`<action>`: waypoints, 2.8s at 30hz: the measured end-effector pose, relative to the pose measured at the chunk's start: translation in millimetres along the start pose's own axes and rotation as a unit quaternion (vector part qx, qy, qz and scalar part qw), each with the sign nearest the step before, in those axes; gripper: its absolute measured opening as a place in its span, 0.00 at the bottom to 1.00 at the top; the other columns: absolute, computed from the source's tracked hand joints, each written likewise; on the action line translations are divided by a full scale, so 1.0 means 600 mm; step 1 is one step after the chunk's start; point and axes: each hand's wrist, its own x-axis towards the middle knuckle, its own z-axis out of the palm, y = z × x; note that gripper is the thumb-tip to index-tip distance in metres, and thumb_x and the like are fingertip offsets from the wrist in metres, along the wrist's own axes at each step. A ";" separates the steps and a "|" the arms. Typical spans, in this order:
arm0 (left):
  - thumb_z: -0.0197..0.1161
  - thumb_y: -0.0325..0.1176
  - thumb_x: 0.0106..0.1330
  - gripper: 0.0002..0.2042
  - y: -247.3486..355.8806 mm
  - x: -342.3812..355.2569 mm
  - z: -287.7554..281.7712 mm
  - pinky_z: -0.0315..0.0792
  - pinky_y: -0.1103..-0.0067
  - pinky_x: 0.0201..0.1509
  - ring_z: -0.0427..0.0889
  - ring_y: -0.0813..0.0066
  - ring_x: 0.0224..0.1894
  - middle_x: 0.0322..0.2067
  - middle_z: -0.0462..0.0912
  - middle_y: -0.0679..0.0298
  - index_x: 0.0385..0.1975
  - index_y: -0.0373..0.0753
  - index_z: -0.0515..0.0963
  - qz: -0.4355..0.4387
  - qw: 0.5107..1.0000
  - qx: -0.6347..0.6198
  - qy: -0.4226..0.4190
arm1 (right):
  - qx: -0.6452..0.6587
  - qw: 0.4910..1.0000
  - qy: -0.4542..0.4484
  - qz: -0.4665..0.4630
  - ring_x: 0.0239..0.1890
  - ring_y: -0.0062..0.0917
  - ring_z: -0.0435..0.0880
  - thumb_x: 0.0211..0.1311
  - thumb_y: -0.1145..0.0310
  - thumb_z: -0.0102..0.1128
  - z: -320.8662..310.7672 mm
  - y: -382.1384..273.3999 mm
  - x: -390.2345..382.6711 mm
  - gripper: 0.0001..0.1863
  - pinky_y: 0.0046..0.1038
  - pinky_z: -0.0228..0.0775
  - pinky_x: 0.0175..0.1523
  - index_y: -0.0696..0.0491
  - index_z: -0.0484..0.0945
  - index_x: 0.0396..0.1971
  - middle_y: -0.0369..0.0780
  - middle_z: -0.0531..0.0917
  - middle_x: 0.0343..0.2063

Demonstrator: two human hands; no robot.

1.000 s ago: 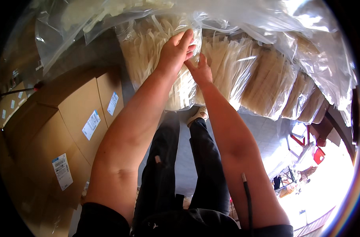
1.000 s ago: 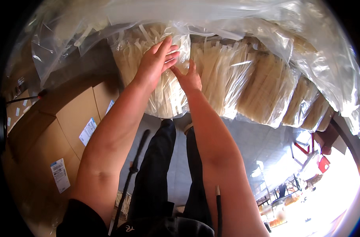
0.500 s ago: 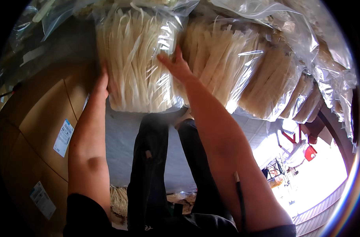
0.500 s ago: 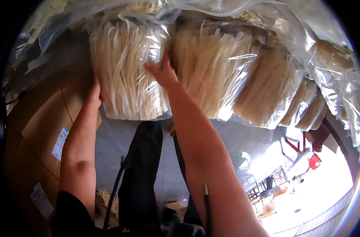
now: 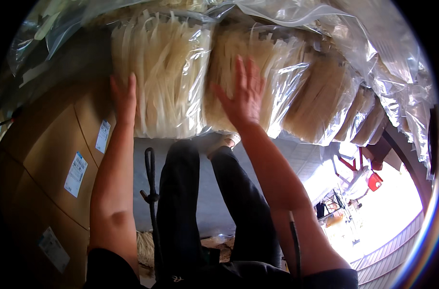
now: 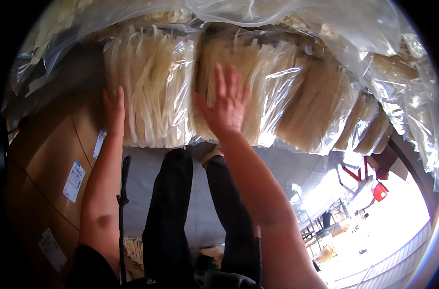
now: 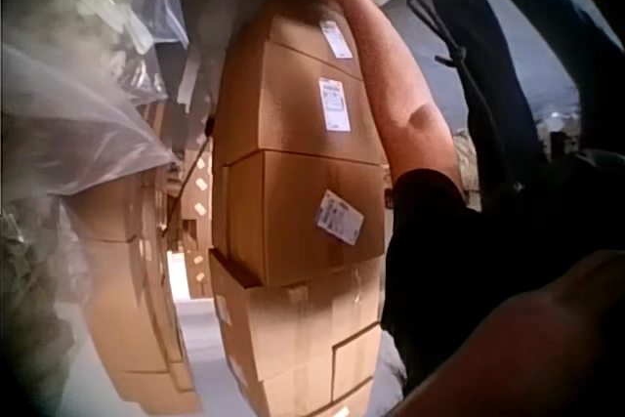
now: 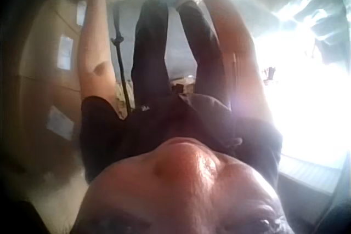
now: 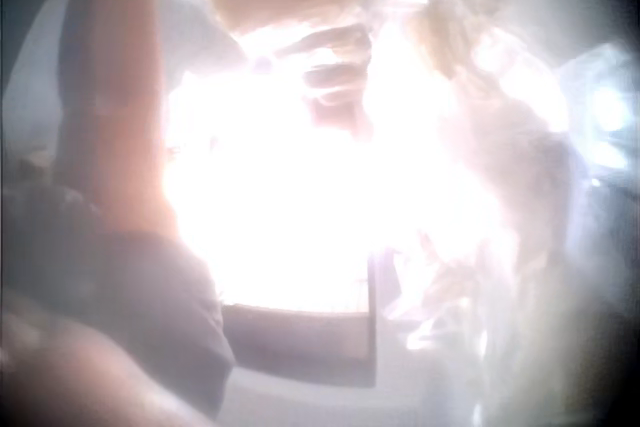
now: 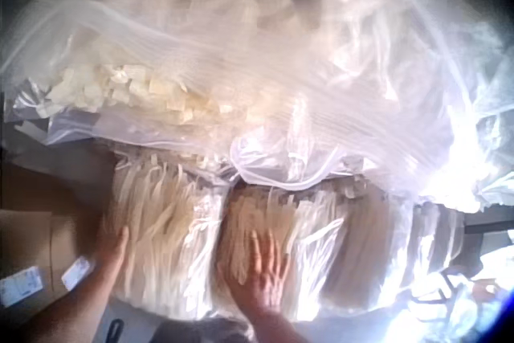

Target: The person picks up plastic bags containing dried noodles by hand from the floor and places them onto a shelf. The person walks across the room to retrieve more bags and stacks them on top of other bags on the shelf.

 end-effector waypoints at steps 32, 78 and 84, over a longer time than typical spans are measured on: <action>0.48 0.63 0.51 0.40 0.058 -0.259 -0.047 0.41 0.58 0.61 0.45 0.62 0.62 0.61 0.43 0.61 0.61 0.51 0.43 -0.551 0.728 -0.405 -0.051 | 0.458 0.681 -0.302 0.486 0.55 0.32 0.63 0.47 0.40 0.52 -0.064 0.173 -0.356 0.39 0.38 0.55 0.55 0.45 0.56 0.57 0.41 0.65 0.54; 0.51 0.29 0.52 0.16 -0.365 -1.709 -0.718 0.67 0.75 0.26 0.73 0.72 0.28 0.31 0.73 0.66 0.43 0.47 0.68 -0.545 0.474 -0.583 0.371 | -0.161 0.791 -0.420 -0.415 0.37 0.31 0.77 0.42 0.57 0.60 -0.099 -0.727 -0.985 0.22 0.29 0.68 0.45 0.52 0.75 0.38 0.42 0.79 0.32; 0.53 0.30 0.53 0.17 -0.560 -1.649 -0.954 0.66 0.77 0.30 0.73 0.70 0.36 0.38 0.72 0.64 0.45 0.46 0.67 -0.422 0.403 -0.647 0.490 | -0.150 0.687 -0.363 -0.612 0.46 0.36 0.70 0.43 0.53 0.58 -0.030 -0.967 -1.098 0.21 0.30 0.62 0.52 0.48 0.75 0.38 0.44 0.74 0.41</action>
